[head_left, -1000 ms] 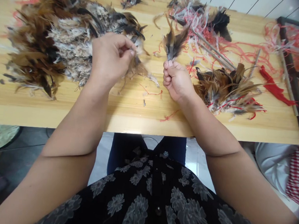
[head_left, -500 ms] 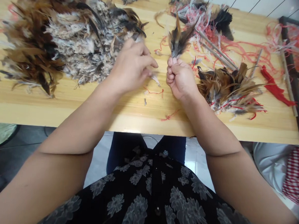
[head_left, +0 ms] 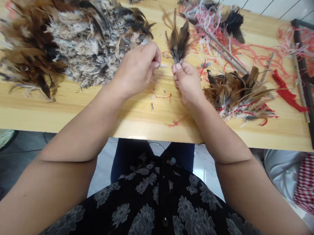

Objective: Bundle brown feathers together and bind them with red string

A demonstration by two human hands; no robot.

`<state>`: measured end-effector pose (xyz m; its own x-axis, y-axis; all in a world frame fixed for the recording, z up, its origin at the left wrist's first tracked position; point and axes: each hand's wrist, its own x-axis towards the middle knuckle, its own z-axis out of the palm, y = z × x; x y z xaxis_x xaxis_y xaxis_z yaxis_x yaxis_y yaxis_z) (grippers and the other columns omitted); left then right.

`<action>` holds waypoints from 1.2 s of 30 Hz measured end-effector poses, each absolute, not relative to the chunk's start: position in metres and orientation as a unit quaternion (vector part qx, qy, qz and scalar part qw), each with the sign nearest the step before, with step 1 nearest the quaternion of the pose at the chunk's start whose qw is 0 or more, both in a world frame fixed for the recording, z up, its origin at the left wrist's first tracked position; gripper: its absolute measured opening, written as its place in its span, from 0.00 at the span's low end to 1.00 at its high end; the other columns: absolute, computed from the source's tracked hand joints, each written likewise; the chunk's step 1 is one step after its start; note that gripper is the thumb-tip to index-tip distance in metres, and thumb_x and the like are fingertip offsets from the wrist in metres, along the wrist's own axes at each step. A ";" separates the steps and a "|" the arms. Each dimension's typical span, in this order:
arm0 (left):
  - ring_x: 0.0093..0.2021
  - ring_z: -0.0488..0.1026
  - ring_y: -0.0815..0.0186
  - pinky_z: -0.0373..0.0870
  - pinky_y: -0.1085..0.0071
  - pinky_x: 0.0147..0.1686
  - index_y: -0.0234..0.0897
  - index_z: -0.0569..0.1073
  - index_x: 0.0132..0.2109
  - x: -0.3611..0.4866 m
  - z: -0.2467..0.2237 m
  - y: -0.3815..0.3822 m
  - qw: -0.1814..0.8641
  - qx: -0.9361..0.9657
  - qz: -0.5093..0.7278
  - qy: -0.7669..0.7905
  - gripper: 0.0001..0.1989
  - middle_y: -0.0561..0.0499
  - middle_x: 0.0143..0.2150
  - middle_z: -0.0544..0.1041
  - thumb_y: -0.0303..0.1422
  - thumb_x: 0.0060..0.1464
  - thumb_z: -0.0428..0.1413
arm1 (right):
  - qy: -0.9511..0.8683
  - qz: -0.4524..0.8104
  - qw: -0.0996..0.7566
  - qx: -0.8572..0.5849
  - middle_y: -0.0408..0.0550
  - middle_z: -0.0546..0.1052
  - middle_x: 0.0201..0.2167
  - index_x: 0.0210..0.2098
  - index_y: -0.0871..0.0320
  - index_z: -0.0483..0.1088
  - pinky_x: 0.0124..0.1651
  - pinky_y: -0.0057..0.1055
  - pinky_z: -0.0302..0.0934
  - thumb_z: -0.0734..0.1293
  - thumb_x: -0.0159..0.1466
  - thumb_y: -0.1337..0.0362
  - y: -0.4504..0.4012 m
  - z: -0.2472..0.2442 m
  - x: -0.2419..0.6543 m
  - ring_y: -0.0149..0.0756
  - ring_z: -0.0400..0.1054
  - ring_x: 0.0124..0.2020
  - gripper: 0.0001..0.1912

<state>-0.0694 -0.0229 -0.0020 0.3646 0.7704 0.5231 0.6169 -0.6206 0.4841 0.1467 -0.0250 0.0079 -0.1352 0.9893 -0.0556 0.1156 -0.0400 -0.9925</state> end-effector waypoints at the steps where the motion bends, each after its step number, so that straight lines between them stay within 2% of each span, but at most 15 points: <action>1: 0.54 0.74 0.44 0.68 0.49 0.57 0.50 0.78 0.57 -0.069 0.006 -0.027 0.113 0.822 0.363 0.423 0.13 0.44 0.45 0.82 0.48 0.83 0.55 | -0.561 0.507 0.421 -0.502 0.39 0.59 0.28 0.33 0.54 0.63 0.35 0.22 0.57 0.68 0.85 0.59 -0.025 0.006 0.147 0.28 0.58 0.31 0.22; 6: 0.57 0.79 0.41 0.73 0.44 0.61 0.52 0.83 0.53 -0.060 0.030 -0.044 0.107 0.828 0.338 0.435 0.12 0.43 0.50 0.85 0.45 0.81 0.55 | -0.608 0.463 0.421 -0.489 0.41 0.66 0.32 0.32 0.55 0.66 0.47 0.25 0.66 0.69 0.83 0.64 -0.023 0.001 0.151 0.32 0.65 0.40 0.21; 10: 0.60 0.80 0.38 0.75 0.41 0.63 0.56 0.86 0.52 -0.055 0.040 -0.052 0.105 0.823 0.315 0.461 0.14 0.42 0.52 0.86 0.44 0.79 0.54 | -0.623 0.447 0.410 -0.494 0.42 0.67 0.32 0.31 0.55 0.69 0.51 0.28 0.69 0.70 0.81 0.67 -0.022 0.000 0.151 0.34 0.66 0.41 0.20; 16: 0.61 0.79 0.37 0.74 0.39 0.64 0.57 0.87 0.52 -0.054 0.042 -0.053 0.093 0.819 0.314 0.471 0.16 0.41 0.48 0.85 0.44 0.79 0.53 | -0.633 0.436 0.399 -0.500 0.41 0.63 0.27 0.30 0.56 0.74 0.46 0.29 0.67 0.72 0.80 0.69 -0.025 0.004 0.151 0.33 0.62 0.36 0.19; 20: 0.57 0.80 0.37 0.75 0.37 0.62 0.59 0.87 0.50 -0.048 0.034 -0.051 0.063 0.827 0.323 0.457 0.19 0.41 0.43 0.83 0.44 0.81 0.49 | -0.626 0.453 0.406 -0.489 0.40 0.62 0.26 0.29 0.56 0.73 0.44 0.29 0.65 0.73 0.79 0.69 -0.024 0.002 0.151 0.32 0.63 0.35 0.20; 24: 0.59 0.79 0.36 0.74 0.35 0.62 0.59 0.87 0.51 -0.044 0.031 -0.052 0.043 0.821 0.319 0.471 0.21 0.39 0.40 0.81 0.45 0.82 0.47 | -0.605 0.483 0.402 -0.489 0.39 0.61 0.26 0.29 0.57 0.73 0.43 0.28 0.63 0.75 0.78 0.68 -0.022 0.002 0.150 0.31 0.61 0.34 0.19; 28: 0.58 0.78 0.34 0.72 0.34 0.59 0.61 0.88 0.51 -0.045 0.035 -0.053 0.029 0.820 0.327 0.469 0.19 0.39 0.41 0.82 0.44 0.81 0.50 | -0.592 0.509 0.394 -0.485 0.38 0.62 0.26 0.31 0.58 0.74 0.42 0.24 0.62 0.69 0.81 0.70 -0.024 0.007 0.150 0.28 0.60 0.33 0.19; 34: 0.57 0.79 0.36 0.73 0.35 0.55 0.53 0.85 0.44 -0.044 0.041 -0.056 -0.023 0.839 0.262 0.477 0.23 0.37 0.51 0.85 0.39 0.81 0.46 | -0.574 0.538 0.397 -0.473 0.38 0.60 0.27 0.29 0.57 0.72 0.40 0.23 0.60 0.74 0.79 0.70 -0.031 0.016 0.148 0.28 0.56 0.33 0.20; 36: 0.58 0.79 0.36 0.73 0.36 0.56 0.54 0.85 0.45 -0.042 0.043 -0.058 -0.015 0.842 0.260 0.472 0.21 0.38 0.50 0.84 0.39 0.81 0.47 | -0.581 0.538 0.396 -0.466 0.38 0.60 0.27 0.29 0.57 0.71 0.41 0.24 0.61 0.75 0.77 0.71 -0.032 0.017 0.147 0.29 0.57 0.34 0.20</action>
<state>-0.0420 -0.0581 0.0432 0.4183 0.7878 0.4522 0.8030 -0.5534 0.2213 0.1475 -0.0317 0.0169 -0.2528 0.9667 -0.0408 0.1154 -0.0118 -0.9933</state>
